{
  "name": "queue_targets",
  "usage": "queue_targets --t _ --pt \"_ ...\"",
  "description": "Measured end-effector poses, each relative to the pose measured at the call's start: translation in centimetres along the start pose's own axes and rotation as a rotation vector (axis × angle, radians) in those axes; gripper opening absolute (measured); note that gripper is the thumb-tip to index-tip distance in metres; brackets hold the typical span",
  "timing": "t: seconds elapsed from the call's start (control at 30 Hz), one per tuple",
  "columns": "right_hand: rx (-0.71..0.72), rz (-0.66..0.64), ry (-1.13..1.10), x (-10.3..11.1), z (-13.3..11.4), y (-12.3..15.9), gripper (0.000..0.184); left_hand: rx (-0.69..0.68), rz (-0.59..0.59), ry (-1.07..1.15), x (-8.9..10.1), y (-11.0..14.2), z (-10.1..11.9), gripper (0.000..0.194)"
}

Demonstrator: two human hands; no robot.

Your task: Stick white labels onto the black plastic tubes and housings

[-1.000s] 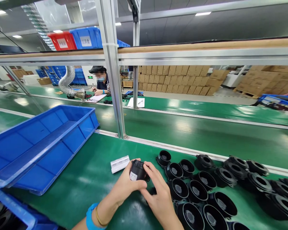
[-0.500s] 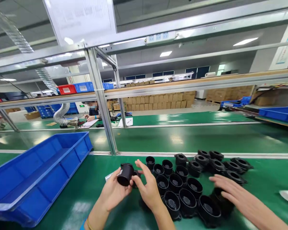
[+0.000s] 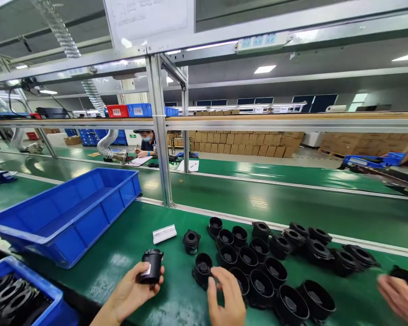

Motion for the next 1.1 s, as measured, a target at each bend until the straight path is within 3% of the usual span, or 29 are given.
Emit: queue_targets --t 0.1,0.2,0.27,0.33,0.4,0.47,0.6,0.73,0.83,0.9,1.0,1.1 --pt "0.028 -0.200 0.161 -3.5 0.4 0.1 0.046 -0.080 0.016 -0.109 0.3 0.4 0.5 0.039" --pt "-0.110 -0.299 0.145 -5.2 2.3 -1.0 0.047 -0.155 0.025 -0.165 0.8 0.4 1.3 0.047" --pt "-0.357 -0.285 -0.089 -4.7 4.7 -1.4 0.049 -0.196 0.026 -0.210 1.8 0.1 1.6 0.058" --pt "-0.611 -0.301 -0.480 -4.6 6.5 -1.0 0.052 -0.204 0.069 -0.267 3.6 -0.6 1.4 0.074" --pt "-0.756 -0.365 -0.791 -4.9 6.5 -0.2 0.049 -0.188 0.129 -0.286 5.4 -1.5 0.7 0.085" --pt "-0.838 -0.431 -0.959 -5.2 5.6 0.5 0.048 -0.177 0.130 -0.290 6.0 -2.2 0.0 0.088" --pt "-0.932 -0.500 -1.061 -6.1 4.1 1.3 0.043 -0.143 0.063 -0.439 4.3 -2.0 -0.2 0.088" --pt "-0.851 -0.554 -0.944 -6.4 3.3 0.6 0.051 -0.327 0.019 -0.870 1.0 0.3 3.6 0.073" --pt "-0.864 -0.628 -0.968 -7.0 2.9 0.8 0.052 -0.415 0.042 -1.112 -0.7 1.6 5.9 0.075" --pt "-0.906 -0.647 -0.988 -7.4 2.8 1.4 0.049 -0.423 0.029 -1.221 -1.5 1.5 6.5 0.073" --pt "-0.994 -0.619 -1.035 -7.7 2.7 2.4 0.042 -0.466 0.014 -1.388 -2.3 1.0 6.8 0.054" --pt "-0.949 -0.564 -1.009 -7.5 2.8 2.0 0.038 -0.470 -0.036 -1.518 -3.0 0.3 6.3 0.041"
Point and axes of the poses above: each hand's wrist, its own y-axis away from the middle knuckle, its own x-axis out of the back of the hand, z = x × y, the point moved 10 cm from there along -y, towards the middle knuckle, and after that the axes turned 7 degrees about -x, right-handed, at the moved point
